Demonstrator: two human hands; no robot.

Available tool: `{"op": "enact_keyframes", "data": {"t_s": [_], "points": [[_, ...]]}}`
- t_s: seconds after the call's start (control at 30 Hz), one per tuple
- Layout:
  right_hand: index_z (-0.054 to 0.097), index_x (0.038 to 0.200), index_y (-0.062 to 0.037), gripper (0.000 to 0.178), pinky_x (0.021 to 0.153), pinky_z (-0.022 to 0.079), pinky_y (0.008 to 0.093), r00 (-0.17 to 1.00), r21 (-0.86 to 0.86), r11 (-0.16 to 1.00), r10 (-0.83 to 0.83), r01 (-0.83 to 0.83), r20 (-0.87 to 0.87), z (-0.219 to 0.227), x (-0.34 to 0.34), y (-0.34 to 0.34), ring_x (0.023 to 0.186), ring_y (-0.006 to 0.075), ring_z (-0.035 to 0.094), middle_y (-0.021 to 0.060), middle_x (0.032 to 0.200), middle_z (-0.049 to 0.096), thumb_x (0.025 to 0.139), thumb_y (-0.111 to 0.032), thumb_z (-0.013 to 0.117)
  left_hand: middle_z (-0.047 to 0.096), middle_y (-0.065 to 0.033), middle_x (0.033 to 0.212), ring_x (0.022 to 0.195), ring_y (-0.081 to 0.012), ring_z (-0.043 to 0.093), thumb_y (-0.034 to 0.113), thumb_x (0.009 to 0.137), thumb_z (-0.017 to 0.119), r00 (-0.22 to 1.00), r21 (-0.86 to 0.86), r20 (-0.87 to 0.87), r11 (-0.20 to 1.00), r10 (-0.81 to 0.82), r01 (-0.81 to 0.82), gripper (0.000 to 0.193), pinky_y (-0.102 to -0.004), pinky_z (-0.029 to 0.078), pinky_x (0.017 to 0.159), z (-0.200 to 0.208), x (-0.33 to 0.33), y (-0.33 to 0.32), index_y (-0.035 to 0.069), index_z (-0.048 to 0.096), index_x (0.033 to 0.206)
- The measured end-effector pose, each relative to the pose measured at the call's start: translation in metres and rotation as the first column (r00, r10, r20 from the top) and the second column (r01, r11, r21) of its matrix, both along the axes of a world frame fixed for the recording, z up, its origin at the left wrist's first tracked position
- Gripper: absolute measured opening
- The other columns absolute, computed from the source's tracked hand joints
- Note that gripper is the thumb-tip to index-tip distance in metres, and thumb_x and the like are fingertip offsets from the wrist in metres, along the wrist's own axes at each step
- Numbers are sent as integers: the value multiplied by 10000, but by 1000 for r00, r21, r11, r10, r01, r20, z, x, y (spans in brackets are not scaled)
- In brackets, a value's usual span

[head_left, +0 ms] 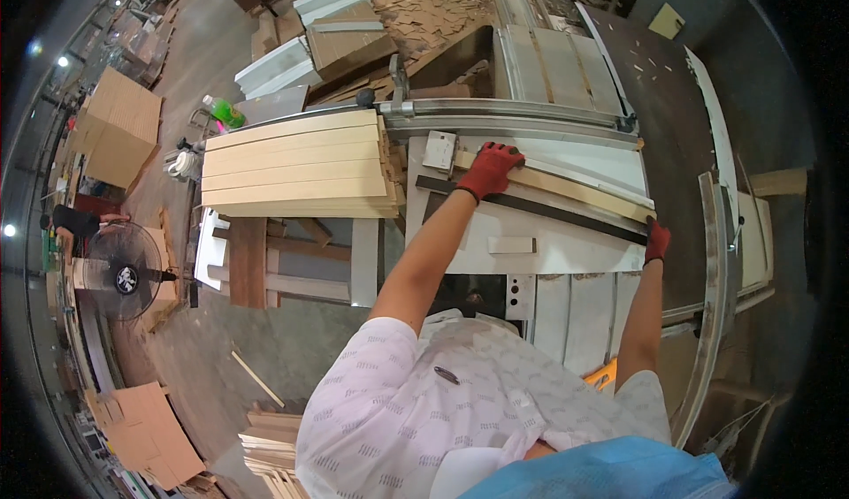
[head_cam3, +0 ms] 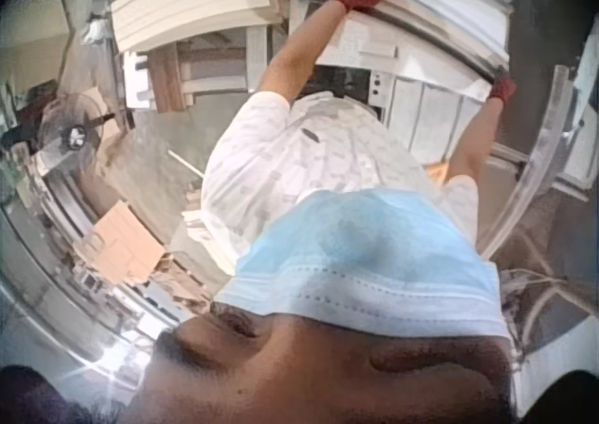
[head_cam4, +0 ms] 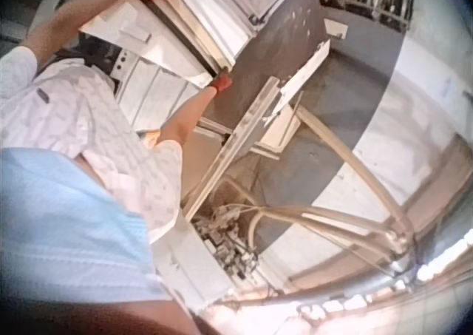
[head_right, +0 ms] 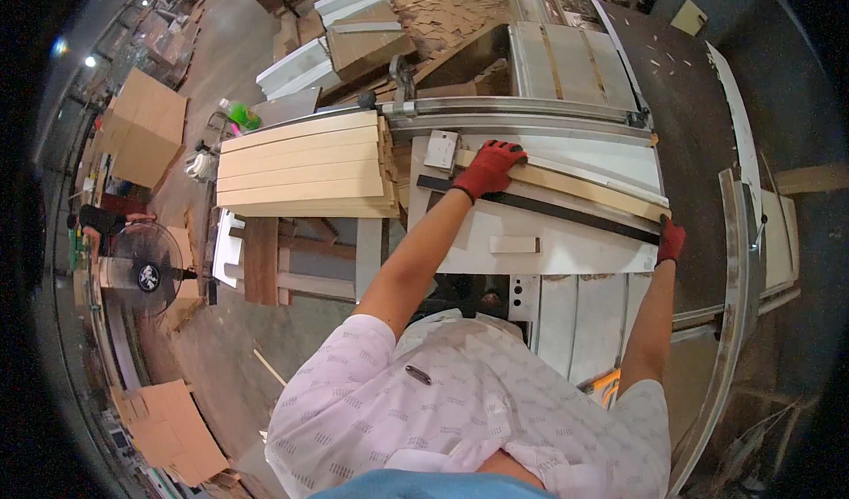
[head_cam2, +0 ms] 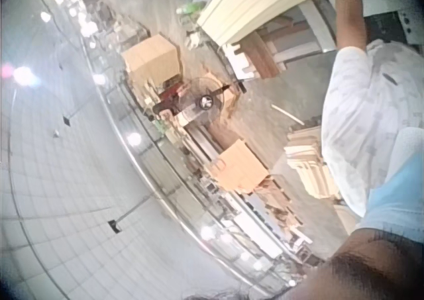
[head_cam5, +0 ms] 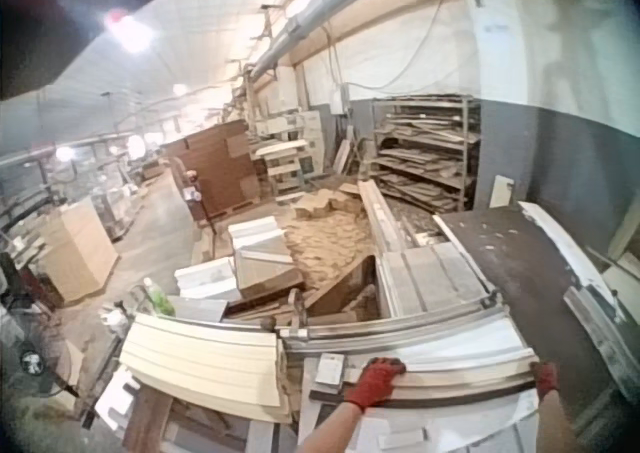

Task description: Using a table saw to cut wooden planks in a furniture factory.

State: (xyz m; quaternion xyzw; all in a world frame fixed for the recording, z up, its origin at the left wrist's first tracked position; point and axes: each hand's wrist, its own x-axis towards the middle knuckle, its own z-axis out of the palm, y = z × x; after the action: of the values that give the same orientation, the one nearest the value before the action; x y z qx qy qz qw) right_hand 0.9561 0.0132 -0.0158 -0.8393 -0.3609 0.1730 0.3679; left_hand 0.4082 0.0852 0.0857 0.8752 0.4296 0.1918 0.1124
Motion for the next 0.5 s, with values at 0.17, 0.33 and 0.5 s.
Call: {"op": "enact_keyframes", "data": {"t_s": [0.17,0.33,0.5], "points": [[696,908,101,575,727,486,397,974,75,996,52,-36,-220,6,-4,-6,772,281,638,200,847,707,743,-442,788,578,-88,1181,1146,-330,537,282,670,794,994,-150,-80,987,-69,57,593,-438,386,1014,16,5,-1,178,583,1215],[691,989,78,576,797,486,394,990,214,973,111,-91,-82,13,2,-6,902,305,657,232,938,696,794,-461,749,574,-131,1160,1032,-318,592,336,706,777,947,-21,-255,980,-195,196,647,-436,456,907,19,34,0,204,557,1300],[660,1099,87,811,910,456,480,963,-111,992,88,-61,253,6,52,-25,1117,446,589,338,1114,629,787,-661,647,586,-123,1095,971,-305,607,343,733,756,921,18,-289,960,-262,279,610,-434,476,846,29,48,1,208,568,1297]]}}
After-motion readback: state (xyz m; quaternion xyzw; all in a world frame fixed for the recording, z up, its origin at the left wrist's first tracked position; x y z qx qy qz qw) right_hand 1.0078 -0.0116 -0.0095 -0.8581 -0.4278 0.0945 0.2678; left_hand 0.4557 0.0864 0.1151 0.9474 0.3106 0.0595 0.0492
